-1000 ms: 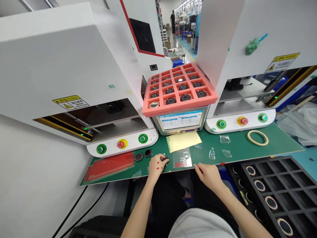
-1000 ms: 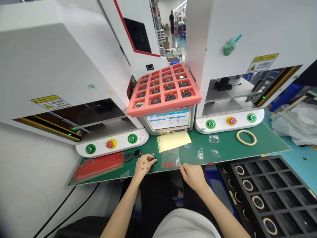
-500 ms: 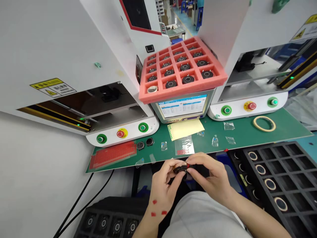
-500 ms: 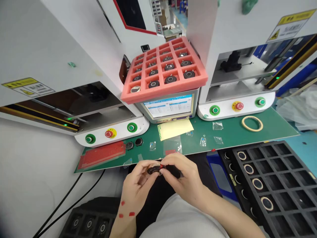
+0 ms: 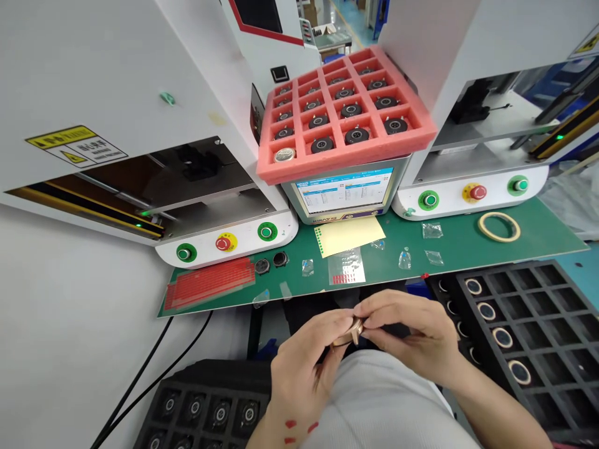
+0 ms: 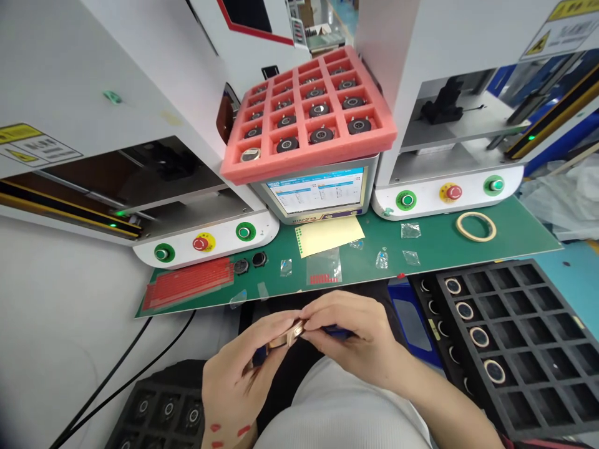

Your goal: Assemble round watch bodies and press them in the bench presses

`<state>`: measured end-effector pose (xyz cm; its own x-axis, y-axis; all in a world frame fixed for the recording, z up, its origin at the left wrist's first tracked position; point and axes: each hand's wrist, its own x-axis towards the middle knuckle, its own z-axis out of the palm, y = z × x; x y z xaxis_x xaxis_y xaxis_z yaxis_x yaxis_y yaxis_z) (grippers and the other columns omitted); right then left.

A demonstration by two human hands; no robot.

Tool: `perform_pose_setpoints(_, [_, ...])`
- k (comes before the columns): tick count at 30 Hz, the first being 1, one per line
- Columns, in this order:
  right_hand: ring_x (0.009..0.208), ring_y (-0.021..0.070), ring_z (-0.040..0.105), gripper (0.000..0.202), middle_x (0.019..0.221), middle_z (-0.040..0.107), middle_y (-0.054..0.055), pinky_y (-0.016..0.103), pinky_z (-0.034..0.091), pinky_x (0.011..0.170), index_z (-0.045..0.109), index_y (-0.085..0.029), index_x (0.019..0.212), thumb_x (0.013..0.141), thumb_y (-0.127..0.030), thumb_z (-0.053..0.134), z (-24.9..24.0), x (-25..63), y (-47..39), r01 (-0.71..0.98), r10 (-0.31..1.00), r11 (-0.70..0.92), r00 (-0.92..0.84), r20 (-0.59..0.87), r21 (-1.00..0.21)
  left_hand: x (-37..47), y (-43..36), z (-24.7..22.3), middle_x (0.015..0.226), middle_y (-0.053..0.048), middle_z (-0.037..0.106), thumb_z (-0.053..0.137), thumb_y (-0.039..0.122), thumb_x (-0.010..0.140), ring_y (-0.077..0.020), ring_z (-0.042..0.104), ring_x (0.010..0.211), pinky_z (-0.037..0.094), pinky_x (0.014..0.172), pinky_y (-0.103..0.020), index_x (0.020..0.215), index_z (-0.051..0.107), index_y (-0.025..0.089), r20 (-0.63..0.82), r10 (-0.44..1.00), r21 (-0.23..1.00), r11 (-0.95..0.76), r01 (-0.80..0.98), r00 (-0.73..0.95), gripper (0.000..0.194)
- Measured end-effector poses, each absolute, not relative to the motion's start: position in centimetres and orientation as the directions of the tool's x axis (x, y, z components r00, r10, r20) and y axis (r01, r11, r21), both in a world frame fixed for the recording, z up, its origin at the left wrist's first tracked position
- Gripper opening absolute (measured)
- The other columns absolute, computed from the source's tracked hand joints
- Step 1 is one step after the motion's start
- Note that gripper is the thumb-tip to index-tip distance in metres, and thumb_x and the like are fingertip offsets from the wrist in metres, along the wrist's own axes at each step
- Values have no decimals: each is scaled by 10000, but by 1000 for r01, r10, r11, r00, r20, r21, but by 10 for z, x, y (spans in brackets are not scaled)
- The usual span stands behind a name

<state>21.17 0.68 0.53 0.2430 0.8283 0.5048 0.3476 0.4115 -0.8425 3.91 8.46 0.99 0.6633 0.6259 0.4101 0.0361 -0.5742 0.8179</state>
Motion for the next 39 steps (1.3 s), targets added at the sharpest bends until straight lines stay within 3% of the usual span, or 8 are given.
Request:
perform_pose_setpoints(5, [806, 135, 679, 91, 887, 717, 37, 272, 584, 720, 648, -201, 843, 847, -112, 671, 9, 223, 8, 281, 907, 375, 87, 413, -883, 37, 87, 10, 1088, -43, 723, 611, -52, 805, -147, 692, 995, 577, 874, -217, 1128, 623, 209, 380, 581, 821, -570, 27, 719, 416])
perform_pose_setpoints(10, [834, 160, 705, 263, 898, 734, 49, 288, 608, 737, 650, -198, 1042, 814, -75, 695, 2, 216, 8, 305, 834, 440, 210, 511, -844, 39, 87, 9, 1093, -49, 720, 605, -70, 795, -156, 693, 991, 586, 863, -230, 1140, 625, 201, 408, 585, 831, -556, -18, 701, 439])
perform_pose_setpoints(14, [859, 186, 736, 221, 922, 756, 89, 285, 632, 752, 689, -161, 980, 810, -23, 667, 0, 210, 7, 409, 720, 549, 213, 661, -729, 40, 86, 13, 1095, -48, 722, 608, -86, 786, -157, 688, 1006, 585, 873, -236, 1140, 637, 201, 416, 616, 837, -546, -18, 669, 457])
perform_pose_setpoints(23, [874, 193, 732, 215, 929, 755, 98, 295, 629, 723, 660, -179, 967, 826, -20, 626, 5, 208, 7, 500, 714, 508, 211, 667, -702, 43, 81, 12, 1079, -29, 743, 648, -18, 796, -159, 721, 938, 603, 842, -231, 1155, 645, 241, 446, 662, 798, -599, 67, 603, 443])
perform_pose_setpoints(29, [816, 174, 740, 392, 910, 764, 64, 271, 632, 704, 617, -204, 1151, 804, -31, 671, -2, 201, 7, 470, 697, 456, 340, 631, -756, 44, 85, 11, 1088, -24, 742, 650, -42, 778, -154, 719, 957, 594, 871, -227, 1156, 652, 236, 474, 644, 779, -625, 55, 600, 469])
perform_pose_setpoints(34, [803, 181, 743, 229, 892, 768, 79, 275, 624, 682, 667, -195, 1001, 834, -43, 629, 4, 204, 10, 559, 694, 469, 245, 677, -684, 43, 88, 8, 1059, -15, 755, 687, 20, 779, -142, 736, 886, 600, 829, -193, 1151, 658, 236, 504, 618, 739, -671, 69, 603, 430])
perform_pose_setpoints(39, [883, 197, 733, 233, 986, 759, 100, 301, 617, 761, 658, -201, 977, 824, -35, 602, 0, 203, 14, 730, 658, 386, 211, 723, -564, 52, 85, 9, 983, -10, 772, 663, 119, 835, -151, 746, 830, 611, 768, -199, 1076, 700, 246, 392, 756, 784, -572, 240, 524, 276])
